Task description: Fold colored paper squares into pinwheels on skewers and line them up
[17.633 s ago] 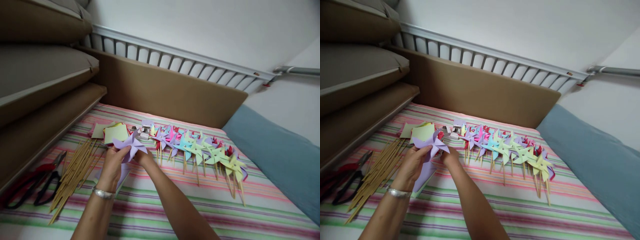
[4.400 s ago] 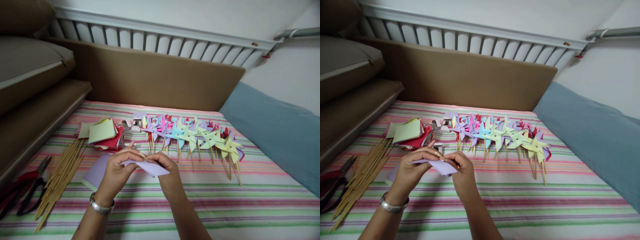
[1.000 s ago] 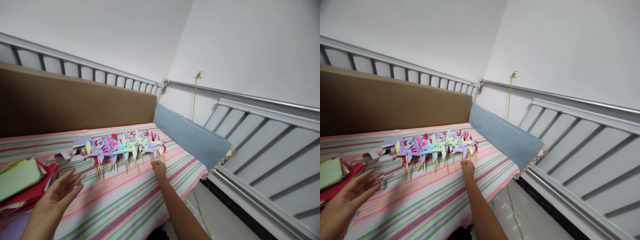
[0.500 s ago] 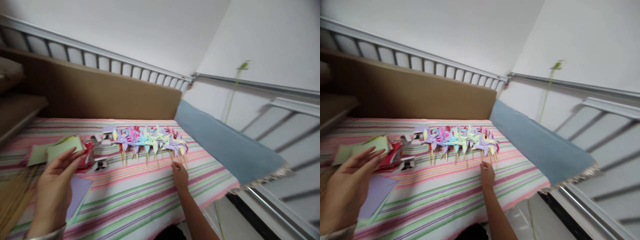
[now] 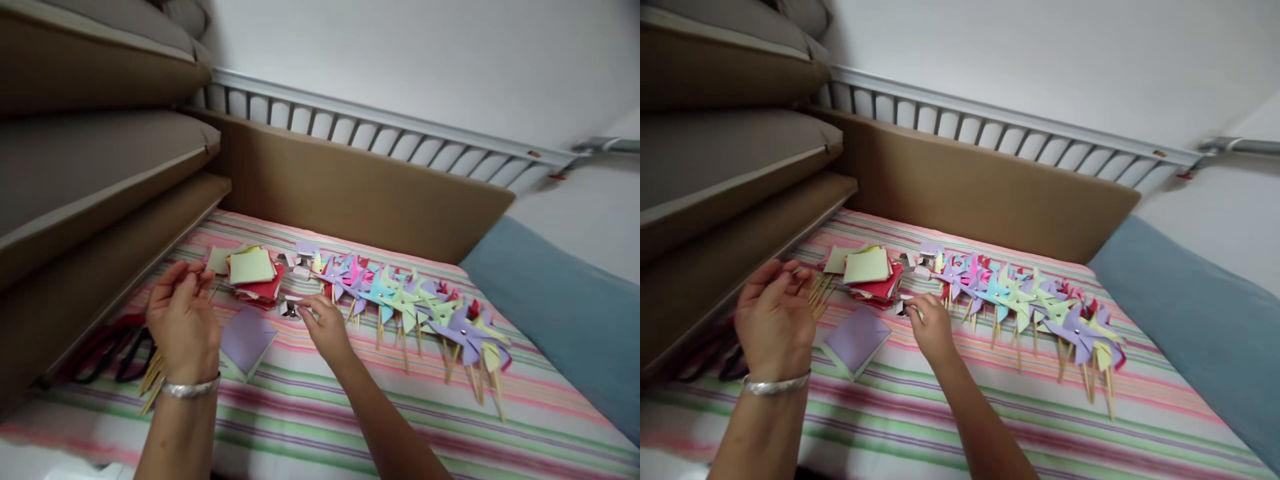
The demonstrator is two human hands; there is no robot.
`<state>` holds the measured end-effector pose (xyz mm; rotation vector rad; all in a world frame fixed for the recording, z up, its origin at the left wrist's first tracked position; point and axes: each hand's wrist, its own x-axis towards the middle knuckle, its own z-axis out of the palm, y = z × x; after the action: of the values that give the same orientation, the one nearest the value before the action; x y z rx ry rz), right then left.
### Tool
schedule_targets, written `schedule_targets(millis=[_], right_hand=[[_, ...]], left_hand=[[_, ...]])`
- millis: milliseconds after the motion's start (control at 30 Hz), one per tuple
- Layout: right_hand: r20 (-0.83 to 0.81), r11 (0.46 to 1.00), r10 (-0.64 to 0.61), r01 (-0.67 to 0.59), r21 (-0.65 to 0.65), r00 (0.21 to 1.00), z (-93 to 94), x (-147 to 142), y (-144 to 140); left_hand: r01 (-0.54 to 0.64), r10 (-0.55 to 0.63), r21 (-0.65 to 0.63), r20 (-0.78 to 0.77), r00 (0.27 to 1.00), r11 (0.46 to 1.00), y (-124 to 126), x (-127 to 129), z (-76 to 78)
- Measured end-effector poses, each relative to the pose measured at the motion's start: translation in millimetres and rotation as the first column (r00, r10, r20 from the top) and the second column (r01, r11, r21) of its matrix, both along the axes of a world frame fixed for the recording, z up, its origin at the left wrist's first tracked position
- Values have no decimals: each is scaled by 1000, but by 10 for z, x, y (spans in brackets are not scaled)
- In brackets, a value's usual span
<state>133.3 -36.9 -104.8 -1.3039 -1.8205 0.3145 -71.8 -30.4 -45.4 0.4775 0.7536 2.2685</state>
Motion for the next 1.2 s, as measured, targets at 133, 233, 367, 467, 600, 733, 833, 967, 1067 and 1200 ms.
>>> schedule_targets(millis=[133, 233, 367, 467, 600, 733, 833, 967, 1067, 1200], right_hand=[[110, 979, 172, -157, -132, 979, -262, -299, -52], [219, 936, 291, -230, -267, 931, -496, -413, -121], [251, 890, 343, -228, -394, 905, -620, -428, -78], [278, 872, 376, -235, -430, 884, -603, -410, -28], [315, 882, 384, -244, -403, 868, -586, -410, -12], [316, 891, 390, -268, -366, 865, -616, -394, 16], [322, 888, 407, -287, -361, 855, -622, -371, 49], [325, 881, 423, -300, -365, 846, -579, -360, 46], [327, 890, 407, -290, -352, 853, -539, -363, 9], [284, 892, 414, -322, -317, 865, -539, -374, -11]], left_hand=[[-17, 17, 21, 37, 999, 1000, 2, -88, 4], [1, -1, 11, 28, 1000, 1000, -9, -97, 15], [12, -11, -24, 27, 1000, 1000, -17, -88, 29], [42, -41, -24, 34, 999, 999, -10, -82, 28], [68, -68, -11, 56, 996, 998, -2, -67, 25], [73, -72, -13, 62, 996, 997, 4, -65, 17], [97, -96, -22, 33, 995, 995, 13, -75, 1], [117, -116, -41, 25, 993, 992, 22, -81, -16], [120, -119, -33, 37, 992, 992, 22, -73, -18], [129, -127, -24, 62, 990, 991, 19, -55, -15]])
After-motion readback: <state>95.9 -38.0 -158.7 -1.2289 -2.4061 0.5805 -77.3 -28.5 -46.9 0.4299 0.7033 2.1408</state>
